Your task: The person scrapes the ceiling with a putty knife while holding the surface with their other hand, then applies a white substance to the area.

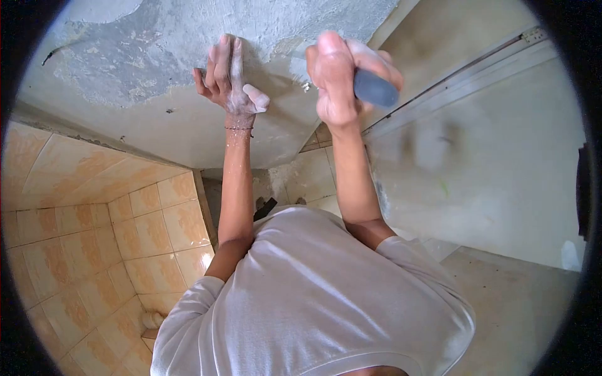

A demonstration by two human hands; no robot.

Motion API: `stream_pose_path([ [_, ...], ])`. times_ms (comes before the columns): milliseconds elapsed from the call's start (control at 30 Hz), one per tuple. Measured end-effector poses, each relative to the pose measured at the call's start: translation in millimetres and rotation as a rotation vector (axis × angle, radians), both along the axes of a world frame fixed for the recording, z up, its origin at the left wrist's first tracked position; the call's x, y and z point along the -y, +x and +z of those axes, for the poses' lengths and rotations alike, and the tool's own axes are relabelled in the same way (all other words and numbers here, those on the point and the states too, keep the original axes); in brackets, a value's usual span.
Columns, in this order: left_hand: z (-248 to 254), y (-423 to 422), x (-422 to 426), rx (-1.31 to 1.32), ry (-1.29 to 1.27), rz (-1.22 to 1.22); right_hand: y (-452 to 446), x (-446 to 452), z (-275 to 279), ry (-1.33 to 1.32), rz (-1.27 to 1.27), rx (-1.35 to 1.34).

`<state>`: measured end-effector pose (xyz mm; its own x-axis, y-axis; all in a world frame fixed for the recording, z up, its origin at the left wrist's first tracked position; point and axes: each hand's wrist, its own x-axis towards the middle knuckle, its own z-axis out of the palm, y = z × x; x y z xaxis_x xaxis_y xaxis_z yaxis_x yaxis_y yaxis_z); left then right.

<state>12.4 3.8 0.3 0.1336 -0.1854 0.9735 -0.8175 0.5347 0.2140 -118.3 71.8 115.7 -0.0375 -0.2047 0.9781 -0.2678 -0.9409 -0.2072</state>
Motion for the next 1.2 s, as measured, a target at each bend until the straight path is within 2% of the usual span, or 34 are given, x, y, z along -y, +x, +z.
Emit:
stream_pose_path([
  [33, 1, -2, 1, -0.003, -0.005, -0.004, -2, -4, -2, -0.005, -0.004, -0.003],
  [100, 3, -2, 1, -0.044, -0.032, -0.033, 3, -27, 8, 0.076, 0.174, 0.188],
  [133, 3, -1, 2, -0.045, -0.037, -0.030, -1, -40, 11, 0.119, 0.325, 0.209],
  [167, 3, -1, 1, -0.042, -0.020, -0.029, -1, -40, 12, 0.117, 0.328, 0.208],
  [233, 2, 1, -1, -0.035, 0.002, -0.031, 0, -42, 13, 0.123, 0.485, 0.162],
  [267, 3, 1, -3, -0.039, -0.004, -0.041, 16, -25, 18, -0.217, -0.211, 0.083],
  [367, 4, 3, -5, -0.031, 0.004, -0.049, 3, -17, 5, 0.087, -0.160, 0.059],
  [400, 3, 5, -5, -0.016, 0.028, -0.044, 0, -29, 7, 0.082, -0.155, 0.059],
  [467, 3, 12, -3, 0.019, 0.026, -0.026, -3, -56, 12, 0.375, 0.529, 0.324],
  [500, 3, 14, -4, 0.059, 0.028, -0.017, 0, -54, 14, 0.377, 0.528, 0.325],
  [600, 1, 15, -2, 0.049, -0.014, -0.037, 15, -23, 13, -0.133, -0.292, 0.010],
  [633, 1, 14, -3, 0.050, -0.015, -0.047, 13, -5, -4, 0.016, -0.032, 0.115],
  [733, -1, 18, -2, 0.084, 0.024, -0.007, 10, -30, 1, 0.132, -0.042, 0.243],
  [800, 1, 16, -1, 0.064, -0.012, -0.022, 8, -47, 9, 0.117, 0.383, 0.334],
  [833, 1, 15, -1, 0.067, -0.010, -0.022, 9, -47, 8, 0.119, 0.382, 0.337],
  [900, 2, 15, -2, 0.059, -0.019, -0.025, 19, -43, 3, 0.039, 0.171, 0.265],
  [933, 2, 15, -3, 0.063, -0.016, -0.031, 21, -24, 3, -0.106, -0.094, 0.070],
  [967, 2, 15, -4, 0.054, -0.010, -0.041, 27, -10, -3, -0.154, -0.069, 0.172],
  [1033, 4, 15, -3, 0.043, -0.013, -0.040, 14, -17, -8, -0.023, -0.043, 0.196],
  [1200, 0, 16, 0, 0.071, -0.021, -0.018, 13, -32, 5, 0.044, 0.023, 0.243],
])
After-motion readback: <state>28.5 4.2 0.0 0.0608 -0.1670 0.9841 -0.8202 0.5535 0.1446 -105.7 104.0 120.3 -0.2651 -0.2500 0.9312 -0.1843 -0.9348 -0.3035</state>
